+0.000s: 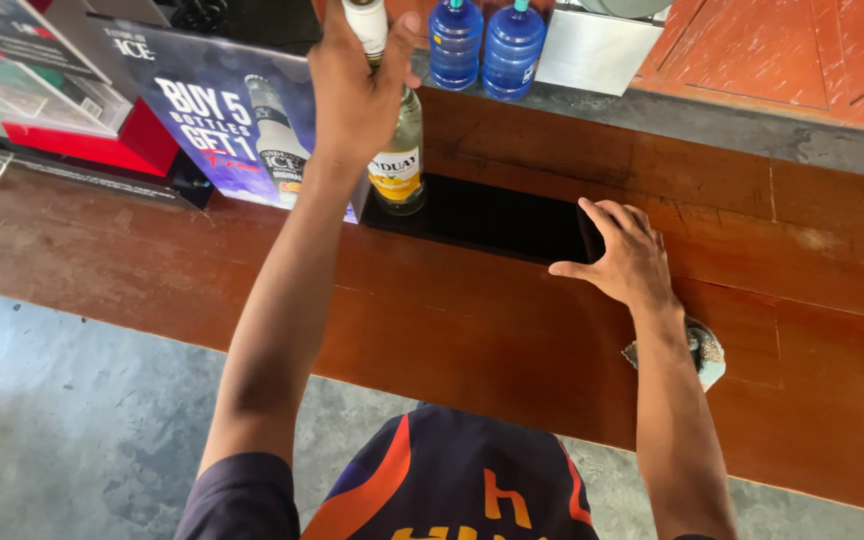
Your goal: Cleaning a wooden bar counter and wiping down liquor bottles using a cloth.
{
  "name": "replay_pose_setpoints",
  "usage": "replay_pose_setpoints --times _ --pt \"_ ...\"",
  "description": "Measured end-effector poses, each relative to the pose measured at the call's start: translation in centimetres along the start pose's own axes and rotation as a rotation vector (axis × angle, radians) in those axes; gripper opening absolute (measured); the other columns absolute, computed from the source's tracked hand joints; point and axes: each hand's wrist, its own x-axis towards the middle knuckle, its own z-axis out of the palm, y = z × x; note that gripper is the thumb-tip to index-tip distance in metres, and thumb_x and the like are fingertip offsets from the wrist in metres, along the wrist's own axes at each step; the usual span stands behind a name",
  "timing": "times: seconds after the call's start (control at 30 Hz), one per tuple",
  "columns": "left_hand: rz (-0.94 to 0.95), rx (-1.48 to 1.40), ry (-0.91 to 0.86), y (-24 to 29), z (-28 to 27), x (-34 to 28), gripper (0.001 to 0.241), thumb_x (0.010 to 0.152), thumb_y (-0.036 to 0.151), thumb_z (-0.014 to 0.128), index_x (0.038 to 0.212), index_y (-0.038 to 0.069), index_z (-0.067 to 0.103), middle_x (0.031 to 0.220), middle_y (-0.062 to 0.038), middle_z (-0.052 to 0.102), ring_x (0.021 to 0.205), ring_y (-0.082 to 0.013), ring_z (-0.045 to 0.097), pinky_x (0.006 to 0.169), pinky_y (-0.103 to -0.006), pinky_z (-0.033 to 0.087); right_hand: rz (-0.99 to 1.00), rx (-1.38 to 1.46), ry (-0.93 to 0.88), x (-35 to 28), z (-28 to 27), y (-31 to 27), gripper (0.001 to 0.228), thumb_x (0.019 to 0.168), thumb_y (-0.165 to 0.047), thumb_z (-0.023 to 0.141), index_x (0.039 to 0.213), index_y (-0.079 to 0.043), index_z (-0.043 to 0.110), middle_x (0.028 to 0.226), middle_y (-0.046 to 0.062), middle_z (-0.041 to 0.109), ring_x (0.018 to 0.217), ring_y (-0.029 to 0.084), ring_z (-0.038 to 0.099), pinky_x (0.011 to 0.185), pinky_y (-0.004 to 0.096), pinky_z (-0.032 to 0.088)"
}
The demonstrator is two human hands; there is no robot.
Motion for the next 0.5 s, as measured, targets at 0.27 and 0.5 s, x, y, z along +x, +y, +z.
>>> replay_pose_setpoints --times 0.27,0.5 --pt "0.002 0.008 -0.019 0.1 0.9 -0.1 0.034 0.117 0.024 0.066 0.134 0.001 0.047 0.099 -0.007 0.081 0.077 -0.0147 0.082 0.064 -0.0256 0.063 0.08 0.101 -0.171 -0.4 -0.8 3.5 0.113 0.06 -0.061 0.086 0.155 -0.017 0.045 0.157 0.012 0.042 0.14 0.04 0.043 0.111 0.055 0.04" --pt "-0.03 -0.004 -0.027 -0.9 0.9 -0.3 0.033 0.116 0.017 0.065 0.135 -0.001 0.044 0.09 -0.007 0.079 0.073 -0.0147 0.081 0.061 -0.0254 0.062 0.074 0.088 -0.127 -0.8 0.1 4.1 0.113 0.06 -0.06 0.088 0.154 -0.015 0.046 0.156 0.012 0.044 0.14 0.04 0.045 0.112 0.053 0.04"
